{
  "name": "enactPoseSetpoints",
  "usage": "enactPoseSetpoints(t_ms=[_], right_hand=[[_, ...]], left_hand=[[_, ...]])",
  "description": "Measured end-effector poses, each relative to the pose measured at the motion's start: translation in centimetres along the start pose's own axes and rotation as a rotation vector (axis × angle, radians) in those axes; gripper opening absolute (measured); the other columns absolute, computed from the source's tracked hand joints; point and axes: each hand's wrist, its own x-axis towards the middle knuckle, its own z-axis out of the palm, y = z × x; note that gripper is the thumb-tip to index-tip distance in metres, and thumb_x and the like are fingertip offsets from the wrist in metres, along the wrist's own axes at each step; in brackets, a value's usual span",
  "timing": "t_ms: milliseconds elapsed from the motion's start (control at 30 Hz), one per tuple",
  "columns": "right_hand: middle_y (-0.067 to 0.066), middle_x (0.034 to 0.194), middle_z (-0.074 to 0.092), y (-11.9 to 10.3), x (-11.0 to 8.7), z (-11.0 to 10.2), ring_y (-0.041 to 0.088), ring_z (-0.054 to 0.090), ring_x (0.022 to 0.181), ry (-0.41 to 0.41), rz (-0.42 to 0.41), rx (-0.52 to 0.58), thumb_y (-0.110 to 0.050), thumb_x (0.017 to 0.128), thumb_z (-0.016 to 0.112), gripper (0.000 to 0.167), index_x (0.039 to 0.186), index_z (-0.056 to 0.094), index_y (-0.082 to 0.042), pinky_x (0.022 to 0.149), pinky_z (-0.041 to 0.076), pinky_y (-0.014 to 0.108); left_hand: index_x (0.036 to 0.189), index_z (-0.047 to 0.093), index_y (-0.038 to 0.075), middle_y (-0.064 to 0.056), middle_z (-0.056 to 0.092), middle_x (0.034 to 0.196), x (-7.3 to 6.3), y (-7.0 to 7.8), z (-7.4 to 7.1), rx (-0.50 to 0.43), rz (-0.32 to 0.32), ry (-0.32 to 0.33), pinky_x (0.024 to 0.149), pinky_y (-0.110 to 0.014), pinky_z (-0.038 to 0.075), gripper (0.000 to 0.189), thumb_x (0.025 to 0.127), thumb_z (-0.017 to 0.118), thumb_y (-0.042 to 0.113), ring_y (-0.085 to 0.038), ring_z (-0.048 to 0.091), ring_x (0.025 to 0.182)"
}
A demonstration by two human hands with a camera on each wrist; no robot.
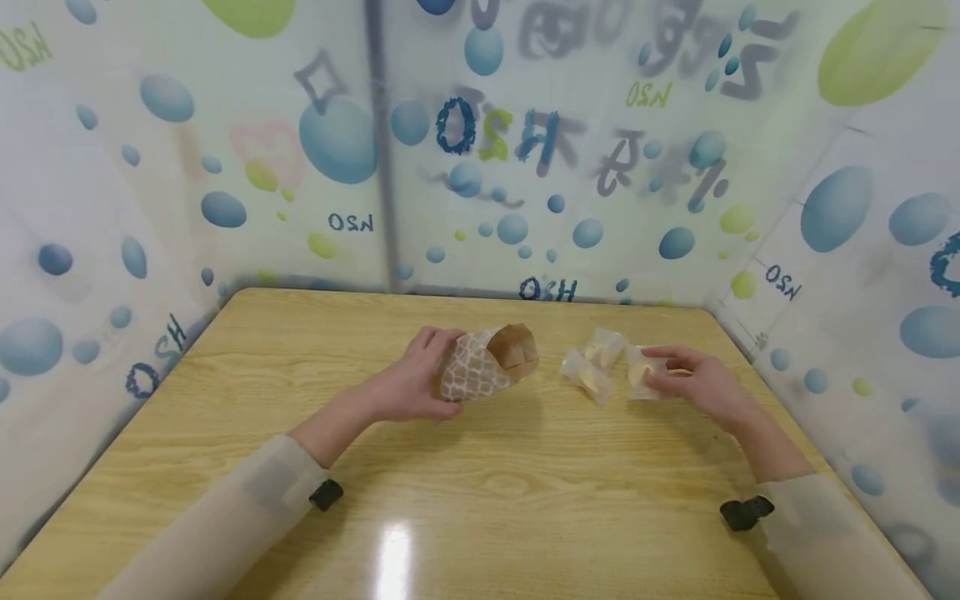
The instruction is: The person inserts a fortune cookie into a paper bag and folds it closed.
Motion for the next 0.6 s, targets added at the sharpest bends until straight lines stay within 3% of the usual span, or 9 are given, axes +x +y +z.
enactPoseSetpoints(t_ms=[100,233,400,500,600], right_hand=[[0.019,0.157,0.057,-1.1,0.0,0.5,0.035,0.058,0.133,0.000,-0.008,-0.012,-0.048,0.102,0.077,0.065,0.158,0.061,-0.018,0.095,0.055,0.032],[0.014,0.152,0.061,-3.0,-0.1,1.3,0.026,0.064,0.121,-0.005,-0.039,0.024,-0.045,0.102,0.078,0.061,0.156,0.063,-0.020,0.094,0.058,0.035],[0.013,0.155,0.059,-5.8,-0.6,2.2,0.016,0.068,0.116,-0.034,-0.082,0.091,-0.040,0.104,0.076,0.057,0.156,0.063,-0.019,0.093,0.060,0.029],[0.012,0.158,0.059,-7.4,-0.9,2.7,0.017,0.067,0.116,-0.048,-0.097,0.119,-0.041,0.107,0.072,0.054,0.155,0.064,-0.020,0.092,0.058,0.026],[0.013,0.150,0.065,-8.9,-1.2,3.1,0.018,0.068,0.112,-0.064,-0.107,0.137,-0.039,0.107,0.073,0.052,0.154,0.066,-0.019,0.090,0.059,0.026]], left_hand=[[0.165,0.029,0.011,-0.023,0.037,0.154,0.0,0.0,0.0,-0.002,0.000,-0.002,0.117,-0.061,0.049,0.105,0.083,0.094,0.023,-0.038,0.043,0.139],[0.165,0.029,0.012,-0.023,0.036,0.154,0.0,0.0,0.0,-0.004,-0.007,-0.009,0.118,-0.061,0.049,0.105,0.083,0.094,0.023,-0.038,0.043,0.139],[0.165,0.028,0.013,-0.023,0.035,0.156,0.0,0.0,0.0,-0.003,-0.014,-0.014,0.118,-0.062,0.049,0.106,0.083,0.094,0.022,-0.039,0.042,0.141],[0.166,0.028,0.013,-0.023,0.035,0.157,0.0,-0.1,0.0,0.003,-0.016,-0.016,0.118,-0.062,0.048,0.107,0.083,0.095,0.022,-0.039,0.041,0.142],[0.166,0.027,0.013,-0.023,0.034,0.157,0.0,0.0,0.0,0.006,-0.019,-0.017,0.118,-0.062,0.049,0.108,0.083,0.095,0.021,-0.039,0.041,0.142]])
